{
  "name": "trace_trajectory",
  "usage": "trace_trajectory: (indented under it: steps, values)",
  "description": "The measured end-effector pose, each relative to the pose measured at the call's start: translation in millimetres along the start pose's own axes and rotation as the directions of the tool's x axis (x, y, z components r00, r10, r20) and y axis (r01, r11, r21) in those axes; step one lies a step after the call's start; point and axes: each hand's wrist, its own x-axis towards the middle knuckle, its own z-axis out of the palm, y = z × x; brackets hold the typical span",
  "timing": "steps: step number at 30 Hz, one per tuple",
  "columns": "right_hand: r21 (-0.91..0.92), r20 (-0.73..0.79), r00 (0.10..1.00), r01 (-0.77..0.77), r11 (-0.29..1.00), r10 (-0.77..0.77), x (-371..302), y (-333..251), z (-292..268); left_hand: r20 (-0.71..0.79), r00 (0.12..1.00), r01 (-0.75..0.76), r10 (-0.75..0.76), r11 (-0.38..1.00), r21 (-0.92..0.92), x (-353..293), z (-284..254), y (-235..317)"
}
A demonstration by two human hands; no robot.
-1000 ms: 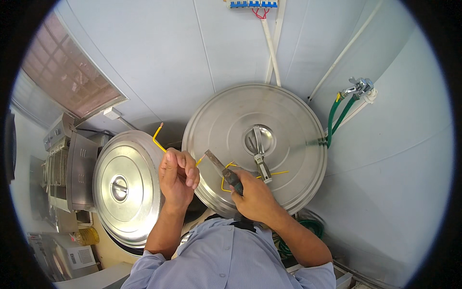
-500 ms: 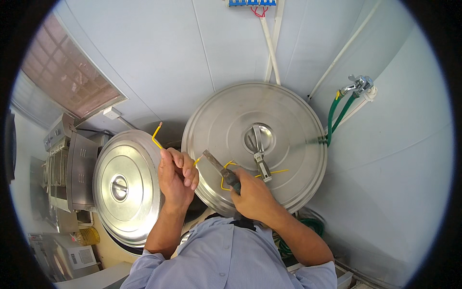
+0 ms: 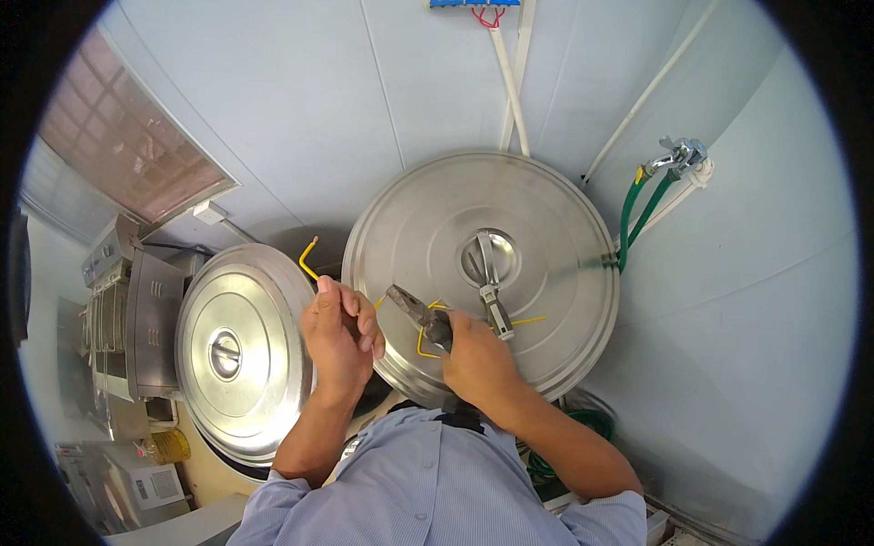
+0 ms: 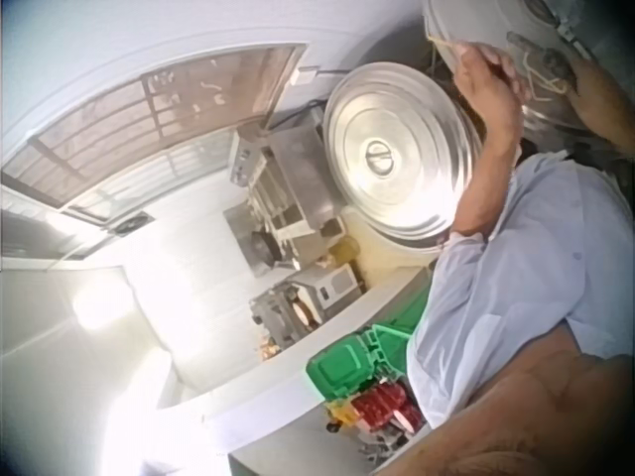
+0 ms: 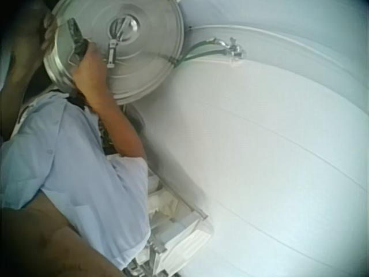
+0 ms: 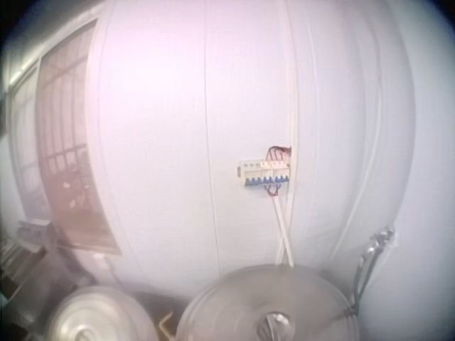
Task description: The person works on an electrical distribution box mounted on a wall, using a screwdriver to tighten terminal screws and connect yellow wires. They also use pliers to strip the insulation from the ends of the wires and prepare them for connection.
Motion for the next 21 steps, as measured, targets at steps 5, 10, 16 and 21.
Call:
trace_trajectory:
  steps: [5,10,16,21]
  values:
    - [-0.431,-0.19,0.975,0.025,0.902,-0.118,21.0,6.6,25.8,-0.154,0.988,-0.02,0.018,1.0,-0.011,14.3,8.8,-26.2]
    - [-0.435,-0.198,0.974,0.017,0.9,-0.114,37.2,23.1,48.7,-0.232,0.973,-0.035,0.014,0.996,-0.086,34.2,-1.9,-60.8]
    - [0.616,0.241,0.955,-0.287,0.733,0.171,11.6,17.4,5.2,0.037,0.971,0.225,-0.235,0.863,-0.452,45.4,-49.3,-36.0]
    - [0.711,0.69,0.715,-0.639,0.295,-0.115,1.5,13.1,-24.3,0.256,0.926,0.374,-0.278,0.768,-0.52,43.1,-46.8,-25.6]
